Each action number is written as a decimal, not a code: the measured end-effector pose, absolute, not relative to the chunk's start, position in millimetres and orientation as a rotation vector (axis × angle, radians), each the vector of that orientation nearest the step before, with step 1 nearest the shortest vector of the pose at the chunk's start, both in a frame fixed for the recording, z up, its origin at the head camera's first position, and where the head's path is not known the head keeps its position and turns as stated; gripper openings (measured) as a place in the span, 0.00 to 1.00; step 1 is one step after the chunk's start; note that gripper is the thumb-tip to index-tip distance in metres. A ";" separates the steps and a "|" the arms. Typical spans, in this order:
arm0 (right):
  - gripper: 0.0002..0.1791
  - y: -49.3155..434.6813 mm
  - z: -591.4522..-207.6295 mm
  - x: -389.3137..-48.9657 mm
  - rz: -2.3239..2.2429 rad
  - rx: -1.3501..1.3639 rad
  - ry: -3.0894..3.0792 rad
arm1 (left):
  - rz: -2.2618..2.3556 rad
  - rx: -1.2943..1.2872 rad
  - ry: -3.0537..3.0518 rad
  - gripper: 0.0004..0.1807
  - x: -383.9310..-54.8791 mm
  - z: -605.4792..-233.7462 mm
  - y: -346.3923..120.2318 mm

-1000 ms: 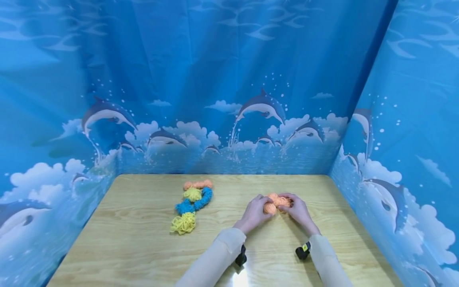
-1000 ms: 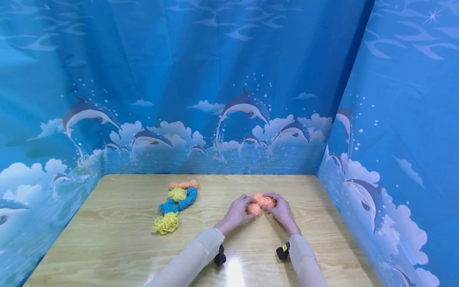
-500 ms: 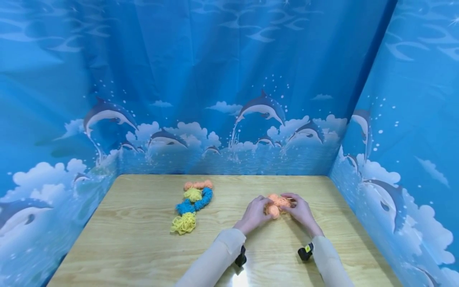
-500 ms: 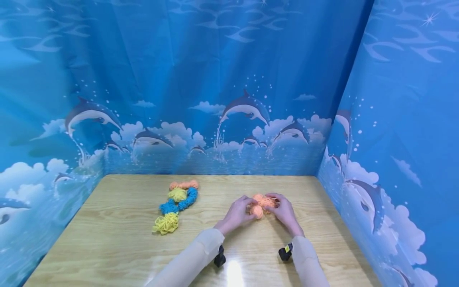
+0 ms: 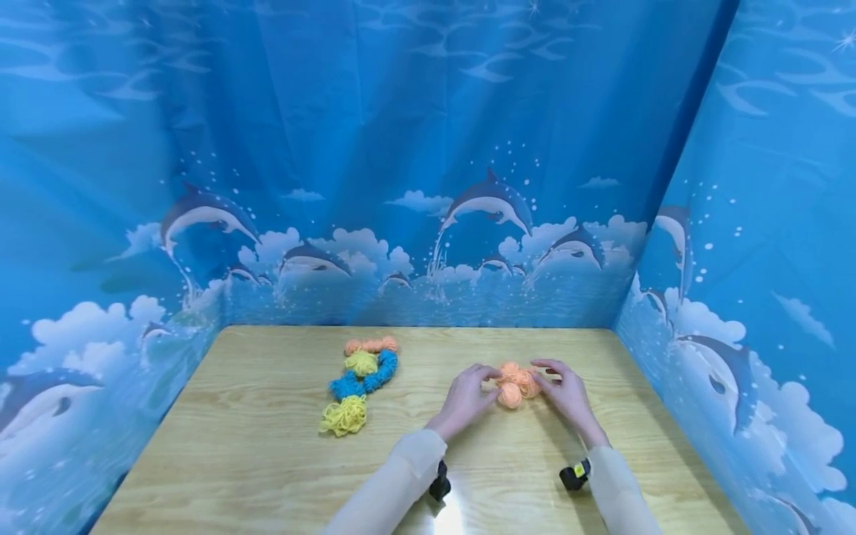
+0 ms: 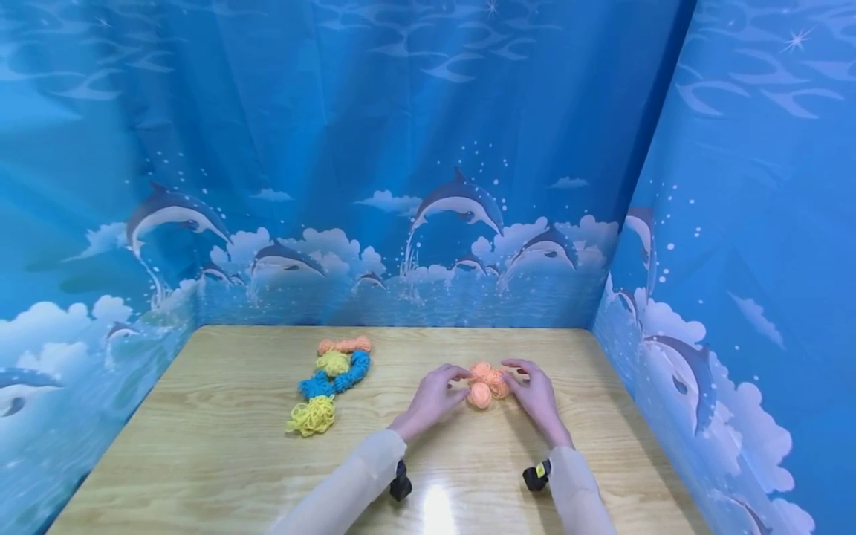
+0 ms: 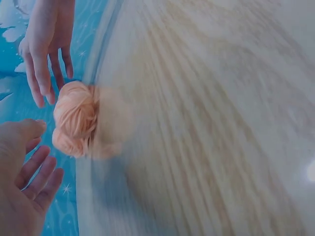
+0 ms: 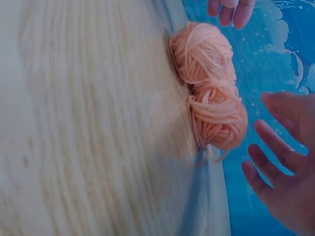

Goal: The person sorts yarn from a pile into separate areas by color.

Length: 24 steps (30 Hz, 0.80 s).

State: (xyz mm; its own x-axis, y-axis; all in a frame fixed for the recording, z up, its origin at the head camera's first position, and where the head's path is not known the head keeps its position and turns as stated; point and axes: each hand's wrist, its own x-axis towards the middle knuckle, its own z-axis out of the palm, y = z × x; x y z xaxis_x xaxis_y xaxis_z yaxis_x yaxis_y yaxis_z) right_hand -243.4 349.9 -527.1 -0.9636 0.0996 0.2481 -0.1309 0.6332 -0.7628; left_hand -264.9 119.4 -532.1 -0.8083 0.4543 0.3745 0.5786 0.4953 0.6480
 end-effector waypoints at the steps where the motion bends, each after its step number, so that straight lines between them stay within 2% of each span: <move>1: 0.18 349.0 -526.6 -242.7 1.235 0.032 -2.567 | -1.221 -0.890 -2.578 0.15 -265.1 -531.8 117.1; 7: 0.14 340.4 -522.5 -241.3 1.239 0.064 -2.472 | -1.278 -0.854 -2.575 0.14 -265.0 -527.8 103.3; 24: 0.14 309.9 -512.6 -242.9 1.344 0.128 -2.461 | -1.340 -0.758 -2.556 0.15 -261.9 -521.6 71.1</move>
